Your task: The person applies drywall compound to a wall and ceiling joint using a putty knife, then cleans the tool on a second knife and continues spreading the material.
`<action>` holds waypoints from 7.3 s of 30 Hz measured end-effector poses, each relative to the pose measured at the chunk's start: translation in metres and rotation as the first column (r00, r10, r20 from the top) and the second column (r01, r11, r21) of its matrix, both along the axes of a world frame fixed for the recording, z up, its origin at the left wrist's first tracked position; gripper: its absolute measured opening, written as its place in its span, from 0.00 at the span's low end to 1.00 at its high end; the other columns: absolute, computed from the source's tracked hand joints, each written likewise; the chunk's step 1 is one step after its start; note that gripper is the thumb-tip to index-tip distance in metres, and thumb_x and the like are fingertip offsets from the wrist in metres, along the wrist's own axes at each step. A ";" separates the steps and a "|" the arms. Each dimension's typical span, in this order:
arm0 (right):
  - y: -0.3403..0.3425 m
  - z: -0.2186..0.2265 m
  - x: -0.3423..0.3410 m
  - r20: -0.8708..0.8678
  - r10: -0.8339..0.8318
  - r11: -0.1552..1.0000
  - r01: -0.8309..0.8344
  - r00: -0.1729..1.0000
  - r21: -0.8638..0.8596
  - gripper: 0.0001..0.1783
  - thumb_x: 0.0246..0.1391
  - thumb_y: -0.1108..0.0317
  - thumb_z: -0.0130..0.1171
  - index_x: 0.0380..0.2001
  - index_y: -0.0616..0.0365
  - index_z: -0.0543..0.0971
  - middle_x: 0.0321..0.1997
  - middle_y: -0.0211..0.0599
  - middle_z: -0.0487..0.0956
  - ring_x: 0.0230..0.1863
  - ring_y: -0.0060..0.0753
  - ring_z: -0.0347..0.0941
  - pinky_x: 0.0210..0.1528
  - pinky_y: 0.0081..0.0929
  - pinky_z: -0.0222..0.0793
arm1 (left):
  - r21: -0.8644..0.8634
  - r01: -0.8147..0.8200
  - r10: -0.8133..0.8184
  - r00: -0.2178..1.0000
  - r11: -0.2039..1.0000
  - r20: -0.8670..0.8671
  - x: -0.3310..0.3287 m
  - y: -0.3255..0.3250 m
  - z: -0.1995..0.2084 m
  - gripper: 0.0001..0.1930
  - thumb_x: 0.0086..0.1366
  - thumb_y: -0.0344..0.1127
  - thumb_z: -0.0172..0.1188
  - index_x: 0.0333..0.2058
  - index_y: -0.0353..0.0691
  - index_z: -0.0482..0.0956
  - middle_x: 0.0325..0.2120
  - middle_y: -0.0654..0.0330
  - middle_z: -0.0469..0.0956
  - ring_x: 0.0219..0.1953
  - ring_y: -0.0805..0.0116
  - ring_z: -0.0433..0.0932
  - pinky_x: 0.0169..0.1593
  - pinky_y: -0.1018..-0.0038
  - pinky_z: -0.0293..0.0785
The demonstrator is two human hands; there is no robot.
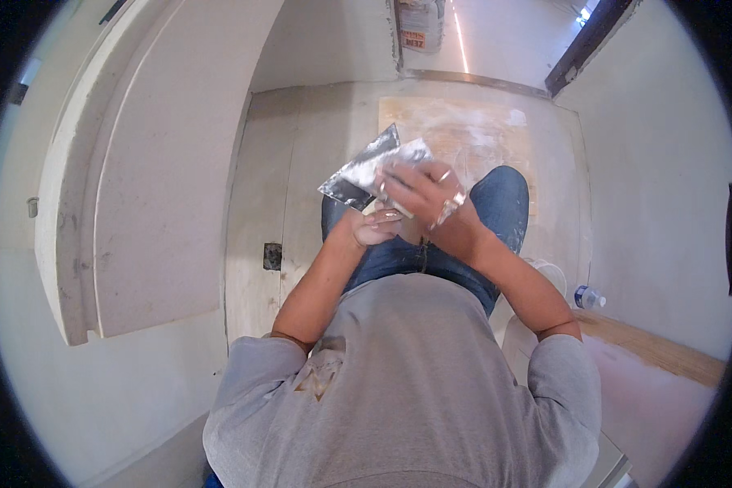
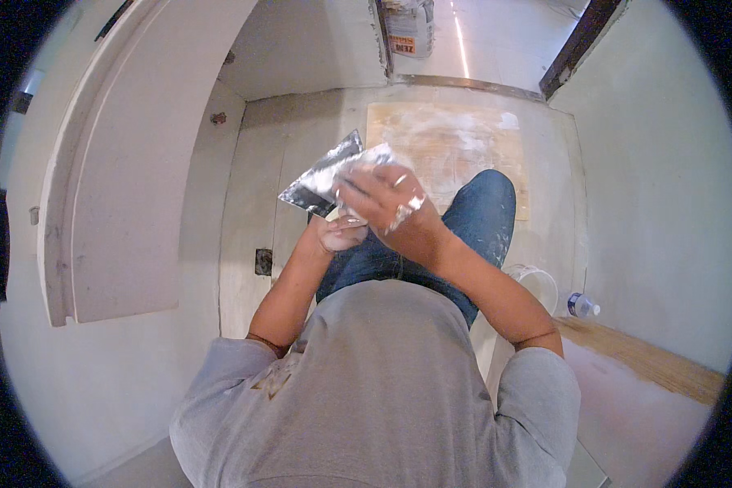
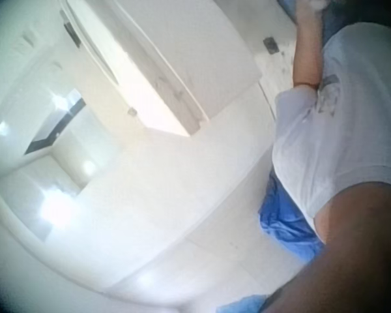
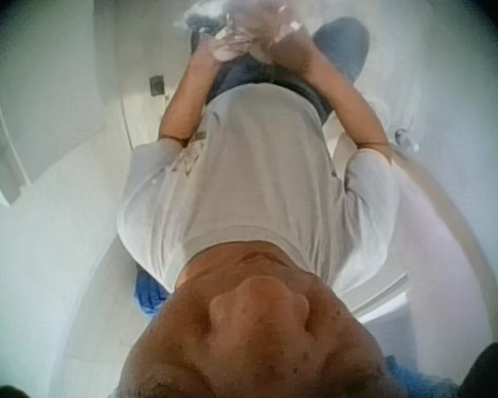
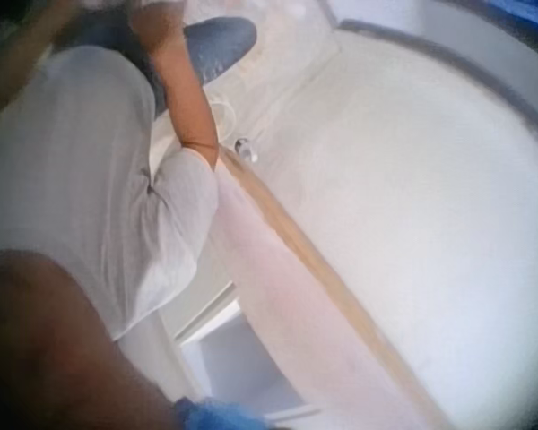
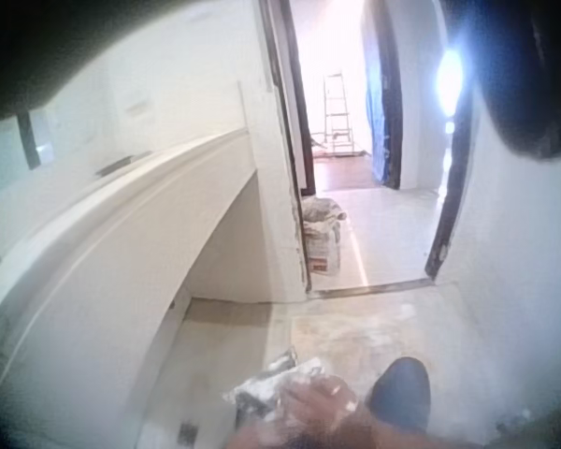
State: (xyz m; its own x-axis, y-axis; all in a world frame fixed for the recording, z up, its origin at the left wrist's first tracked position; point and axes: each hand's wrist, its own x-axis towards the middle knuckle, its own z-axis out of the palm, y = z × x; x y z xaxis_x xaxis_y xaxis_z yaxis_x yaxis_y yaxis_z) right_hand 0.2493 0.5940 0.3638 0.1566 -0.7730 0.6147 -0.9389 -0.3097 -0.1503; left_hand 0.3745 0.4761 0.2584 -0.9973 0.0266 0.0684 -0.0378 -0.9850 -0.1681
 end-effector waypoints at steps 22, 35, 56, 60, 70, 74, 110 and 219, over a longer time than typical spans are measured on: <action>-0.002 0.006 0.002 0.169 -0.085 0.996 0.082 0.982 0.025 0.27 0.35 0.79 0.59 0.46 0.60 0.75 0.49 0.42 0.76 0.42 0.44 0.68 0.46 0.32 0.66 | -0.126 -0.051 0.044 0.997 0.991 -0.060 -0.006 -0.006 -0.005 0.17 0.66 0.50 0.43 0.36 0.41 0.69 0.17 0.62 0.65 0.10 0.76 0.63 0.12 0.80 0.59; -0.007 0.004 -0.007 0.190 -0.093 0.996 0.094 0.977 0.002 0.24 0.38 0.74 0.60 0.45 0.59 0.75 0.47 0.43 0.76 0.39 0.43 0.70 0.47 0.34 0.66 | -0.173 -0.055 0.053 0.998 0.983 -0.016 -0.007 -0.006 0.011 0.17 0.67 0.48 0.43 0.35 0.39 0.69 0.16 0.61 0.65 0.10 0.77 0.63 0.13 0.80 0.59; -0.007 -0.025 -0.018 -0.059 0.218 0.975 -0.220 0.974 -0.022 0.27 0.37 0.71 0.61 0.47 0.46 0.76 0.54 0.26 0.73 0.47 0.35 0.68 0.51 0.31 0.66 | -0.728 0.013 0.274 0.931 -0.685 -0.241 -0.008 -0.005 0.025 0.23 0.59 0.34 0.53 0.54 0.41 0.65 0.53 0.57 0.67 0.55 0.64 0.67 0.59 0.71 0.64; -0.007 -0.011 -0.009 -0.096 0.157 0.988 -0.157 0.983 0.010 0.26 0.39 0.69 0.61 0.47 0.46 0.76 0.53 0.27 0.73 0.47 0.35 0.68 0.51 0.33 0.65 | -0.871 -0.087 0.358 0.889 -0.484 -0.287 -0.016 0.003 0.031 0.21 0.59 0.30 0.52 0.53 0.42 0.66 0.50 0.58 0.69 0.52 0.67 0.69 0.54 0.74 0.68; -0.004 -0.003 -0.010 -0.018 0.115 0.993 -0.115 0.993 0.020 0.29 0.37 0.69 0.62 0.49 0.45 0.75 0.54 0.28 0.73 0.47 0.36 0.67 0.51 0.33 0.65 | -0.707 -0.031 0.192 0.970 0.706 0.149 -0.014 0.006 -0.001 0.17 0.62 0.30 0.49 0.51 0.44 0.68 0.39 0.60 0.74 0.33 0.76 0.76 0.31 0.83 0.74; -0.001 0.002 -0.019 -0.100 0.129 0.992 -0.127 0.987 0.024 0.29 0.37 0.68 0.62 0.49 0.43 0.75 0.54 0.25 0.72 0.47 0.35 0.67 0.50 0.33 0.66 | -0.505 0.012 0.131 0.960 0.863 0.246 -0.007 0.009 0.039 0.11 0.68 0.40 0.42 0.42 0.46 0.71 0.22 0.66 0.72 0.14 0.84 0.65 0.16 0.87 0.63; 0.005 0.012 -0.037 -0.054 -0.030 0.999 0.029 0.998 -0.014 0.27 0.38 0.73 0.59 0.48 0.50 0.76 0.51 0.30 0.75 0.45 0.38 0.68 0.49 0.34 0.65 | -0.352 0.013 0.143 0.900 0.936 0.413 -0.007 -0.001 0.007 0.03 0.66 0.33 0.49 0.34 0.43 0.70 0.23 0.66 0.71 0.17 0.83 0.69 0.19 0.87 0.70; -0.084 -0.061 -0.074 0.497 0.315 0.513 -0.295 -0.808 -0.806 0.09 0.57 0.65 0.51 0.32 0.58 0.67 0.27 0.32 0.63 0.28 0.25 0.60 0.30 0.21 0.61 | -0.972 -0.192 0.732 0.680 0.138 -0.031 -0.045 0.027 0.087 0.18 0.58 0.23 0.57 0.46 0.35 0.65 0.39 0.58 0.73 0.40 0.73 0.73 0.45 0.77 0.69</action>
State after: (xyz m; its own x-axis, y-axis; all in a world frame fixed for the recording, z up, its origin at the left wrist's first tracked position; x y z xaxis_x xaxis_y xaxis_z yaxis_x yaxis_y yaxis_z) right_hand 0.1753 0.5099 0.3032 -0.2113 -0.8380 0.5031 0.9269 -0.3351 -0.1689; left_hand 0.3291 0.5029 0.3451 -0.7321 -0.6809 0.0207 0.2822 -0.2755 0.9189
